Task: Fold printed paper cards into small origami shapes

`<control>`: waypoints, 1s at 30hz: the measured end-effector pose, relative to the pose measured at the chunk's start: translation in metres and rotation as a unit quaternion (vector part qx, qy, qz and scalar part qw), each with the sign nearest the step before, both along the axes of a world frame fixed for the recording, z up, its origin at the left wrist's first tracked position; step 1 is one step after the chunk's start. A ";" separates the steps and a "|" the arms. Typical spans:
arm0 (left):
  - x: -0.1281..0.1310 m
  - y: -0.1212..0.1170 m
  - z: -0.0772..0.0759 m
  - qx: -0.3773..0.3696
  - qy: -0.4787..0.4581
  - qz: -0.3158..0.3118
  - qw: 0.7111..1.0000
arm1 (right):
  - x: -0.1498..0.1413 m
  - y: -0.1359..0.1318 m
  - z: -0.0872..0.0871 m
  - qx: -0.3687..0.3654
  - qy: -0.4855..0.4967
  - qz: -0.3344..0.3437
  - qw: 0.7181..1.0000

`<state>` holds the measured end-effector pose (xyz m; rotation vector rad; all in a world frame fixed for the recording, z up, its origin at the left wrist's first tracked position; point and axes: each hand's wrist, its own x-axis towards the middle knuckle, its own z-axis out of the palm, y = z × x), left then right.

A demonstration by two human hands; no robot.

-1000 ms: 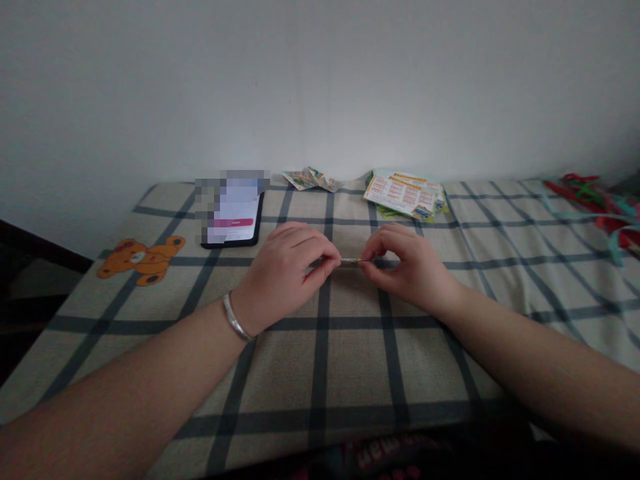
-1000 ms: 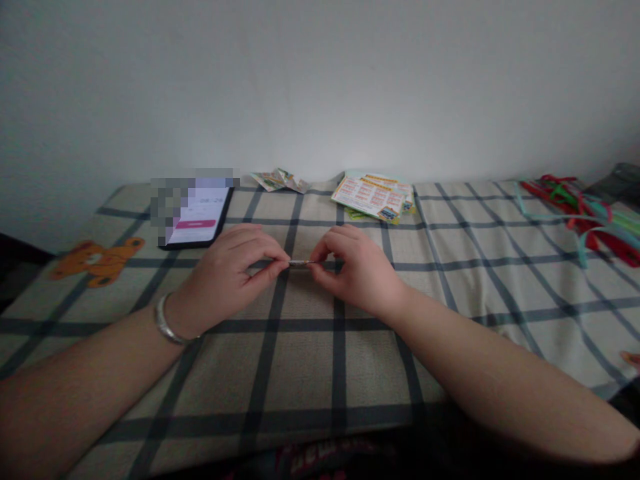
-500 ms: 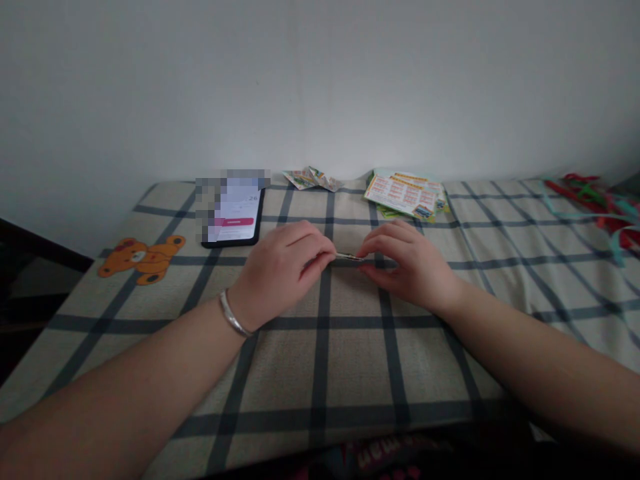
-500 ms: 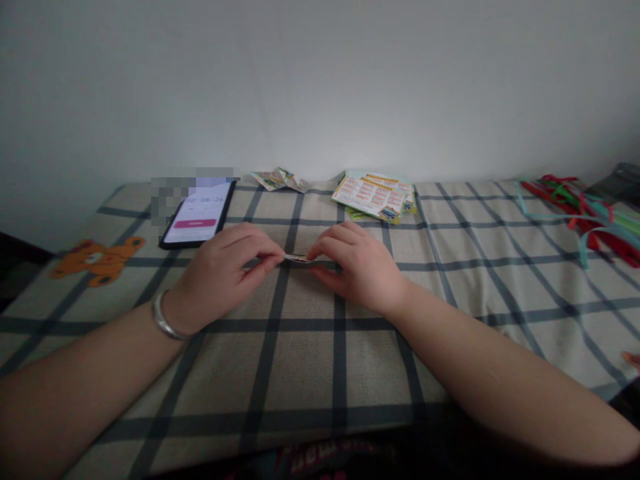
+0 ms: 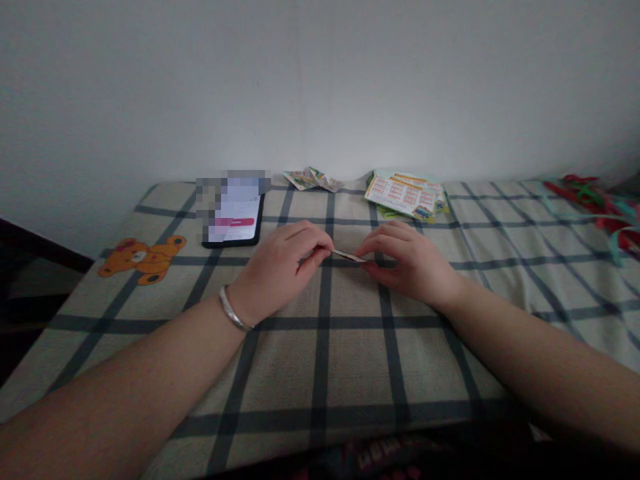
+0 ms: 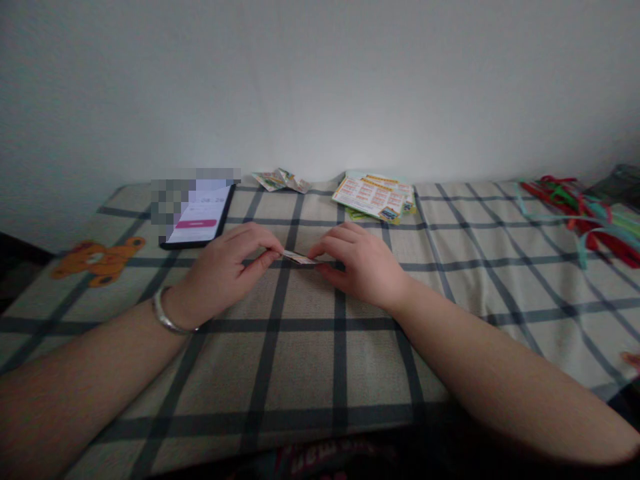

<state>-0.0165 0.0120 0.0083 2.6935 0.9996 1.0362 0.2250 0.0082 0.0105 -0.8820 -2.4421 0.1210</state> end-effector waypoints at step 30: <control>-0.003 0.011 -0.015 -0.014 0.103 -0.067 0.992 | 0.001 -0.007 0.005 -0.032 -0.109 0.144 0.983</control>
